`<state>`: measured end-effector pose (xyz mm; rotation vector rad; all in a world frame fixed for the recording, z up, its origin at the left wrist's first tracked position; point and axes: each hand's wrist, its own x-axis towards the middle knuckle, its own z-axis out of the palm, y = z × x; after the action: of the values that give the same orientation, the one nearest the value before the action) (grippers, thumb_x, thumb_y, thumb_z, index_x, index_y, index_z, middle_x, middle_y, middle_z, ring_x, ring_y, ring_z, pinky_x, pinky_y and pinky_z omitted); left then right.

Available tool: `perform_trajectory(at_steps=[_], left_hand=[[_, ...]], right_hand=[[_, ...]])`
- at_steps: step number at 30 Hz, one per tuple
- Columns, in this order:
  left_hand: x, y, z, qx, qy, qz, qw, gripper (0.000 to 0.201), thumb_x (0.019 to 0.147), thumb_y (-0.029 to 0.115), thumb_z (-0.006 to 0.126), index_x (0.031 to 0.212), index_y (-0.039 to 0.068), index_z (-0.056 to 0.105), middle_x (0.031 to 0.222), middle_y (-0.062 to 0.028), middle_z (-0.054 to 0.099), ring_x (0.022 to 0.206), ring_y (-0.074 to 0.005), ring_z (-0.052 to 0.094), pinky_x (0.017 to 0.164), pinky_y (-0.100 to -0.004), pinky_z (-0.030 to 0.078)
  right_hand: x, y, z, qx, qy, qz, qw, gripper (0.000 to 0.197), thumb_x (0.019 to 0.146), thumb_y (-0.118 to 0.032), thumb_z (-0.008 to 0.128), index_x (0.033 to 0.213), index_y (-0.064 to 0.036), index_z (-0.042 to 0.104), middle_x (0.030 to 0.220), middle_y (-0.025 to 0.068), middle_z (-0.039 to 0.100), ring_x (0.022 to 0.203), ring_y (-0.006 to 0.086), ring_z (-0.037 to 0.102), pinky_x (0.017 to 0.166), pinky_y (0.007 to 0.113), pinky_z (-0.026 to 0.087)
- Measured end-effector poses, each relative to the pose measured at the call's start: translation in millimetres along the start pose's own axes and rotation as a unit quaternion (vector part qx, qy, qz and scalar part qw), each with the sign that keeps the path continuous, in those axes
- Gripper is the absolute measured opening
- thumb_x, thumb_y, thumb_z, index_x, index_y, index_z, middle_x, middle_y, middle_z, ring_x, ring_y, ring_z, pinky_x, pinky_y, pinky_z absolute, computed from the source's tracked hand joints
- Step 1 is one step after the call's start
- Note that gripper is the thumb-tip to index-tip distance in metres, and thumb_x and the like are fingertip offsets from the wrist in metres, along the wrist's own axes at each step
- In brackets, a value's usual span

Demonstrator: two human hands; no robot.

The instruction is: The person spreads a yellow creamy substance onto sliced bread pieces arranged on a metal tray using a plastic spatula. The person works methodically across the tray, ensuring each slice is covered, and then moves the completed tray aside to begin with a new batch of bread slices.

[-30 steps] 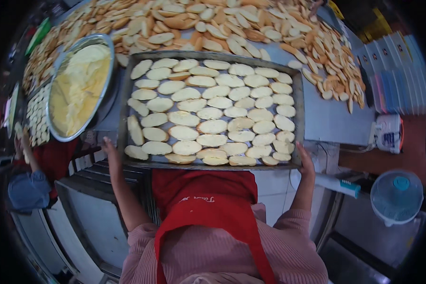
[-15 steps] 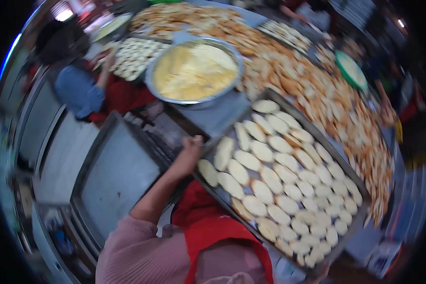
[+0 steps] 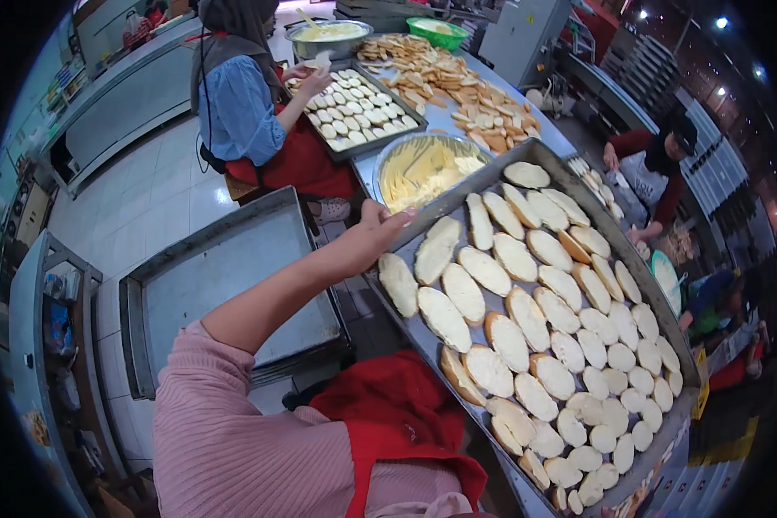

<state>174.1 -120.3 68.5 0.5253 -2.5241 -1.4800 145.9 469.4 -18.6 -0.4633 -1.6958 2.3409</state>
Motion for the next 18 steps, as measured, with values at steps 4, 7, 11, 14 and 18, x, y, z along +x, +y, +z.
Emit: perform_trajectory(at_steps=[4,7,11,14,18], left_hand=[[-15,-47,-12,0.104,0.085,0.129,0.982,0.044,0.102,0.043,0.039,0.135,0.012,0.042,0.101,-0.0101,0.033,0.091,-0.0195,0.043,0.087,-0.0267,0.038],[-1,-32,-33,-0.033,0.098,-0.020,0.994,0.056,0.099,0.049,0.043,0.130,0.002,0.044,0.104,-0.0102,0.038,0.093,-0.0194,0.042,0.090,-0.0287,0.039],[45,-42,-86,-0.079,0.095,-0.124,0.985,0.079,0.093,0.063,0.043,0.139,-0.001,0.042,0.132,-0.0177,0.039,0.125,-0.0240,0.040,0.106,-0.0377,0.032],[80,-85,-105,-0.119,0.105,-0.119,0.980,0.070,0.094,0.058,0.046,0.135,0.001,0.048,0.122,-0.0113,0.057,0.106,-0.0152,0.058,0.091,-0.0325,0.047],[94,-80,-109,-0.133,0.095,-0.181,0.970,0.068,0.095,0.058,0.043,0.134,0.002,0.049,0.121,-0.0087,0.061,0.105,-0.0151,0.061,0.088,-0.0286,0.050]], right_hand=[[26,8,7,0.004,-0.042,0.001,0.999,0.052,0.084,-0.038,0.056,0.123,-0.0038,0.053,0.115,0.0113,0.061,0.101,0.0286,0.062,0.087,0.043,0.051],[35,-1,19,-0.018,-0.047,-0.003,0.999,0.052,0.083,-0.038,0.056,0.123,-0.0042,0.053,0.116,0.0112,0.060,0.101,0.0289,0.062,0.087,0.043,0.051],[53,0,70,-0.042,-0.071,0.015,0.997,0.052,0.082,-0.038,0.056,0.123,-0.0048,0.052,0.116,0.0110,0.060,0.102,0.0292,0.062,0.087,0.043,0.051],[81,11,104,0.006,-0.165,0.063,0.984,0.051,0.079,-0.033,0.058,0.121,-0.0044,0.053,0.114,0.0105,0.061,0.100,0.0276,0.062,0.084,0.041,0.052],[103,18,126,0.023,-0.184,0.072,0.980,0.050,0.077,-0.029,0.060,0.119,-0.0034,0.053,0.113,0.0106,0.061,0.099,0.0256,0.063,0.083,0.037,0.052]])
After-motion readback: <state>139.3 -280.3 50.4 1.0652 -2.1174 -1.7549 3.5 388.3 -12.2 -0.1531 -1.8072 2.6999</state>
